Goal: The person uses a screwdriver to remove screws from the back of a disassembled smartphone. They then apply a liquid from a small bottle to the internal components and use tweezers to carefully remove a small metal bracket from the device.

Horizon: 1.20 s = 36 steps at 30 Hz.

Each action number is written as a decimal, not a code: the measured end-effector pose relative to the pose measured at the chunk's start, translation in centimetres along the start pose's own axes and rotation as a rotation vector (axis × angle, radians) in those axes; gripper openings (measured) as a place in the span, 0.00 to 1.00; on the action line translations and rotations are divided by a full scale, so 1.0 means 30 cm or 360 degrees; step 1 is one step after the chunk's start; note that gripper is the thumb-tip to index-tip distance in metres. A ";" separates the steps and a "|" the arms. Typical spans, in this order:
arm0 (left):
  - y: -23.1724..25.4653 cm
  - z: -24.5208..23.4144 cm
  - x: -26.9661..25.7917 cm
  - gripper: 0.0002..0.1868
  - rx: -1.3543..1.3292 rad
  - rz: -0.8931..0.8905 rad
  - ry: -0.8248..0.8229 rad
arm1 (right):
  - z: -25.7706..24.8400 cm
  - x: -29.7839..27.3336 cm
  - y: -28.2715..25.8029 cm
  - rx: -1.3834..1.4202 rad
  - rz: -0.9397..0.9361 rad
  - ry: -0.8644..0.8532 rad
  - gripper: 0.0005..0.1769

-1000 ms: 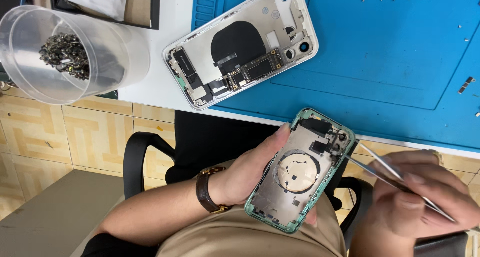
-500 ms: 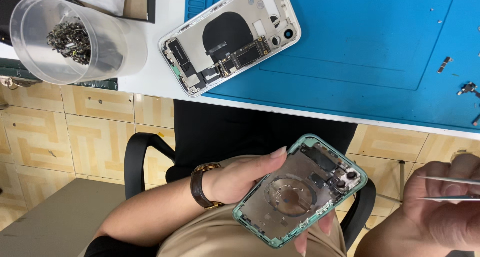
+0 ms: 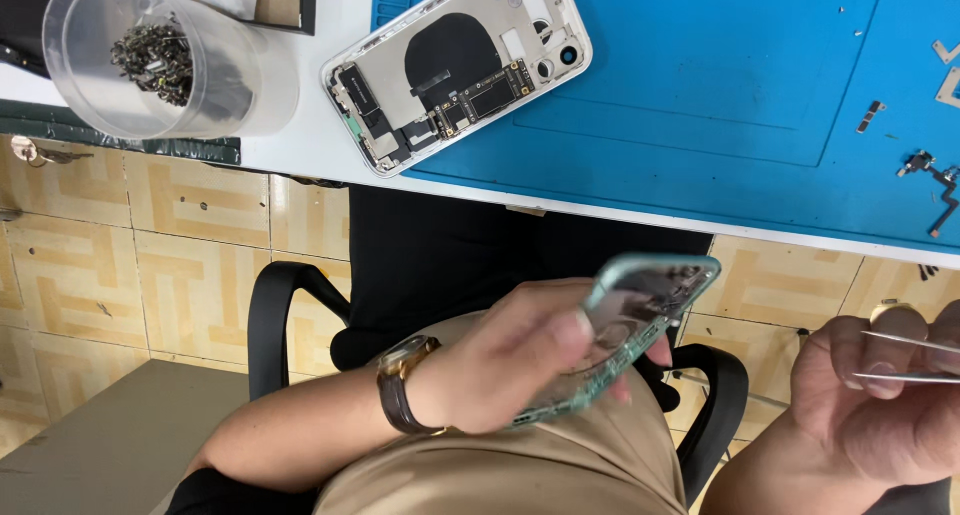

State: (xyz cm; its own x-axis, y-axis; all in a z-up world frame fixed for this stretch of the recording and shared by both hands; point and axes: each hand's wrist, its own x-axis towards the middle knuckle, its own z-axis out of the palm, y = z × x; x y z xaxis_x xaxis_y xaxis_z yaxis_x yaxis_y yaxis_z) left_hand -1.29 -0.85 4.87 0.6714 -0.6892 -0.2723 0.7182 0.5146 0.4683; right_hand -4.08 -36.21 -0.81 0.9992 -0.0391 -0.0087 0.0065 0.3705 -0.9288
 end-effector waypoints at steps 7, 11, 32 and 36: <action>-0.002 0.079 -0.024 0.46 0.2132 0.0884 0.0539 | 0.068 0.000 -0.019 0.0327 0.0090 0.0131 0.06; -0.020 0.083 -0.035 0.47 0.2397 0.1124 0.0650 | 0.117 0.005 -0.034 0.0374 0.0153 0.0206 0.06; -0.110 -0.110 -0.066 0.36 -0.0415 -0.0455 -0.0492 | 0.160 -0.094 -0.042 -0.0484 -0.0029 0.0115 0.09; -0.152 -0.149 -0.081 0.36 -0.0611 -0.0503 -0.0727 | 0.190 -0.046 -0.043 -0.0560 0.0014 -0.0157 0.17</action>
State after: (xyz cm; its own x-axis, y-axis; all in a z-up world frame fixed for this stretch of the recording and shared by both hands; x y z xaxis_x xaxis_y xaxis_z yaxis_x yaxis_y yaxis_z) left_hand -5.37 0.75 -0.37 0.3343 -0.9394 0.0753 0.9381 0.3394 0.0694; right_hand -5.24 -31.36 2.50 0.9983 0.0588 0.0029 0.0013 0.0278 -0.9996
